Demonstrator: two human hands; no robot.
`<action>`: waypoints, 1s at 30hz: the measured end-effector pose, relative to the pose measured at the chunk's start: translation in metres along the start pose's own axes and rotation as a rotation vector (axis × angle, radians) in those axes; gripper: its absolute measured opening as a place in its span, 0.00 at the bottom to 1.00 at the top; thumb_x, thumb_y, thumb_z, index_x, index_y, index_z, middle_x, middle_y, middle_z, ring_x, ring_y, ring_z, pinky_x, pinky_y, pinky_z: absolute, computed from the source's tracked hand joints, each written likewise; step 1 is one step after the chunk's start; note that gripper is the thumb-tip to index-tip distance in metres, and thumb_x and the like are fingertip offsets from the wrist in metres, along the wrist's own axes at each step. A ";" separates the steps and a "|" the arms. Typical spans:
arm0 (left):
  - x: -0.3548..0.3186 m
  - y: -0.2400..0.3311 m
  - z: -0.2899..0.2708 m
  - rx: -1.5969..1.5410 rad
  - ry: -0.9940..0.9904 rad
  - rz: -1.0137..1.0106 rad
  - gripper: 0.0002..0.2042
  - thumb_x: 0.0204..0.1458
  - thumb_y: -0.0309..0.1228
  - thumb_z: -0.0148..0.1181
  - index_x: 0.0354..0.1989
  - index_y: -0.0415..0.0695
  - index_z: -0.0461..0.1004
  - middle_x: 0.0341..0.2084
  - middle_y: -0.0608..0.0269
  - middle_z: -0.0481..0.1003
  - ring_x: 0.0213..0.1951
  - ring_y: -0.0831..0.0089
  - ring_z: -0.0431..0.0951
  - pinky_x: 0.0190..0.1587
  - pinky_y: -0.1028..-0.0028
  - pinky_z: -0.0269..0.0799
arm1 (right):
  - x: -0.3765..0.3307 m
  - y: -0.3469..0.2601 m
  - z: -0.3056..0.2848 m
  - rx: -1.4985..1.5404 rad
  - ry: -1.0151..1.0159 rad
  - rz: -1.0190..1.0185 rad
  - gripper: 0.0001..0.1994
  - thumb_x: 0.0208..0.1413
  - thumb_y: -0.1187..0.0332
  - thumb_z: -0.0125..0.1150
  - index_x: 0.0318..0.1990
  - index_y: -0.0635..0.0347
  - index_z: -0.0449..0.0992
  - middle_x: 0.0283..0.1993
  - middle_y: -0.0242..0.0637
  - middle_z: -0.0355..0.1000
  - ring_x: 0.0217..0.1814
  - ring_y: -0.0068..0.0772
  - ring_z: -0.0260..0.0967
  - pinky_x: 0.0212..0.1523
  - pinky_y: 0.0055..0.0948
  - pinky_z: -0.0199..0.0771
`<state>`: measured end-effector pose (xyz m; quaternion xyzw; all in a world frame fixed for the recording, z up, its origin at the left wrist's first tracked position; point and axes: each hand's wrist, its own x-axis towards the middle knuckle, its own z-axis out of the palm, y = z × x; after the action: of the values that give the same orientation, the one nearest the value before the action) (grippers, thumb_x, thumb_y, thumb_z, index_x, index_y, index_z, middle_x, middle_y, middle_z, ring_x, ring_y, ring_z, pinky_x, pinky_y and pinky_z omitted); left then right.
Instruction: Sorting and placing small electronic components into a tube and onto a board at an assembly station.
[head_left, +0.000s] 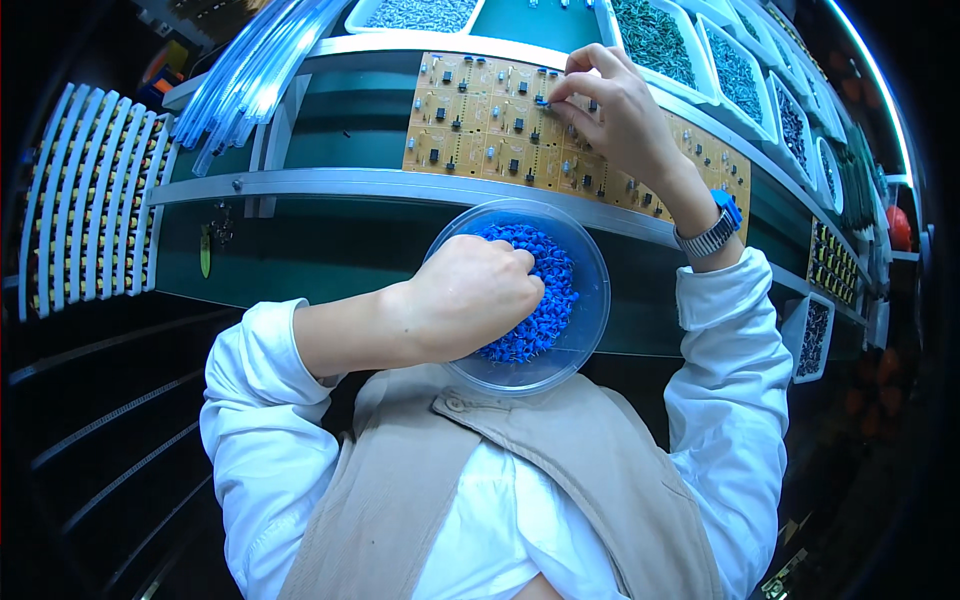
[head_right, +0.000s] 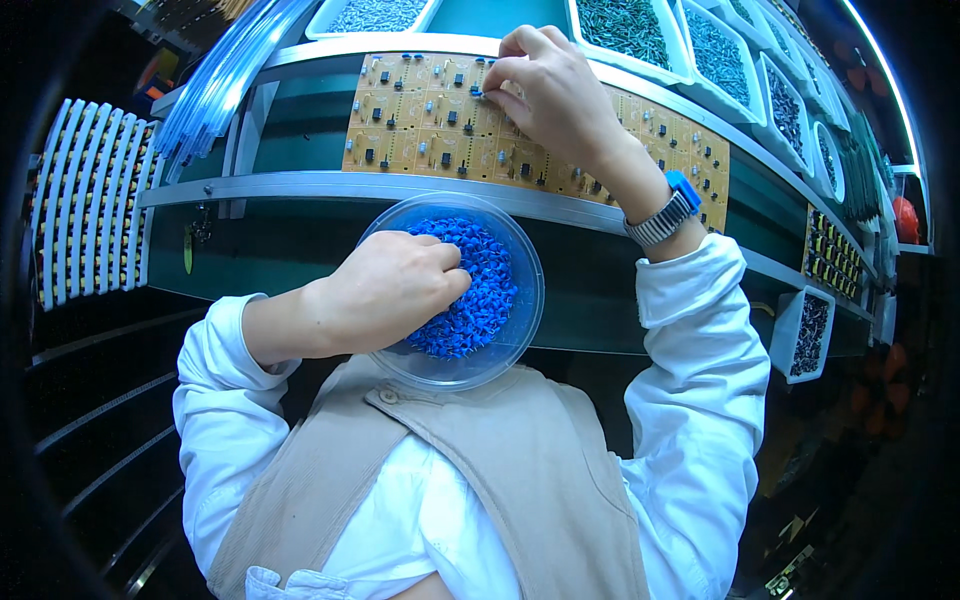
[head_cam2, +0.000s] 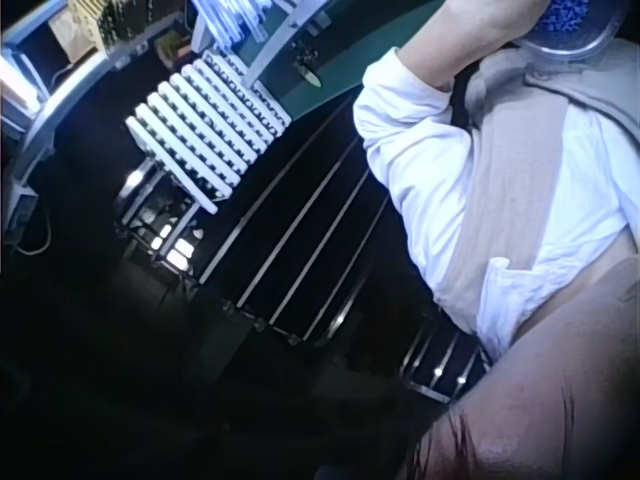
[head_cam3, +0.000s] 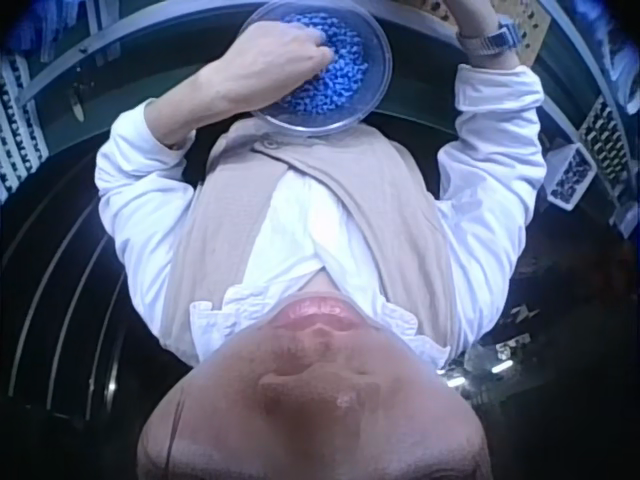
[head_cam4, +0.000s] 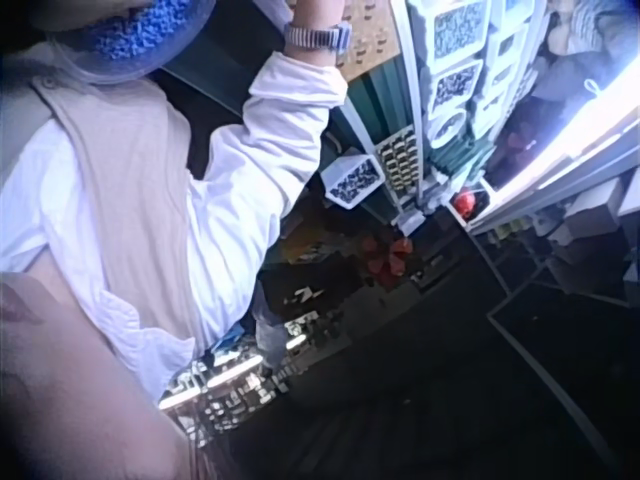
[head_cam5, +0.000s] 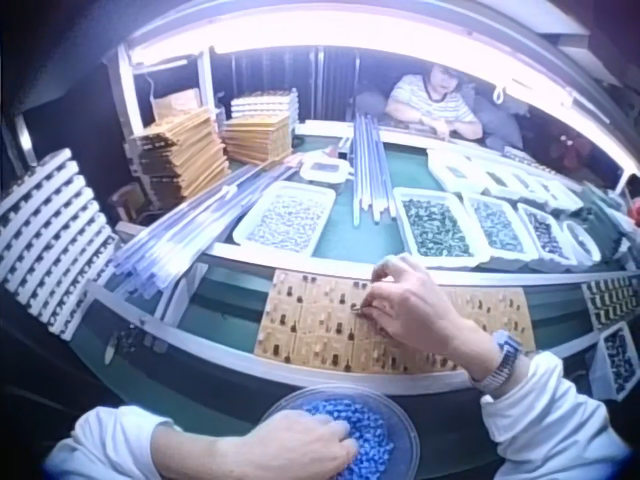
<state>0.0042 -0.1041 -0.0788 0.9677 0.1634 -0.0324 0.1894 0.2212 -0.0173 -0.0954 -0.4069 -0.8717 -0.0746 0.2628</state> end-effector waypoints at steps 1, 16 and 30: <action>0.000 -0.001 0.001 0.000 0.002 -0.001 0.05 0.42 0.27 0.59 0.27 0.39 0.72 0.27 0.58 0.73 0.34 0.65 0.75 0.36 0.70 0.72 | 0.000 -0.001 -0.001 0.000 -0.001 -0.003 0.04 0.44 0.68 0.61 0.26 0.57 0.77 0.34 0.34 0.67 0.40 0.36 0.63 0.43 0.31 0.66; -0.008 -0.006 0.002 -0.133 0.081 0.052 0.05 0.42 0.22 0.56 0.28 0.35 0.73 0.26 0.50 0.74 0.32 0.59 0.77 0.35 0.69 0.74 | 0.025 -0.022 -0.004 -0.245 -0.164 -0.130 0.02 0.38 0.73 0.61 0.21 0.58 0.74 0.31 0.29 0.69 0.36 0.29 0.63 0.36 0.29 0.66; -0.018 -0.060 -0.038 -0.377 0.704 -0.246 0.04 0.44 0.22 0.57 0.27 0.36 0.76 0.25 0.54 0.75 0.28 0.64 0.77 0.34 0.73 0.74 | -0.007 -0.098 -0.050 0.185 -0.613 -0.028 0.06 0.43 0.69 0.59 0.26 0.60 0.71 0.25 0.37 0.67 0.29 0.39 0.67 0.30 0.34 0.69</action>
<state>-0.0321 -0.0430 -0.0631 0.8414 0.3355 0.3083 0.2906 0.1710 -0.1037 -0.0485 -0.3726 -0.9189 0.1272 0.0228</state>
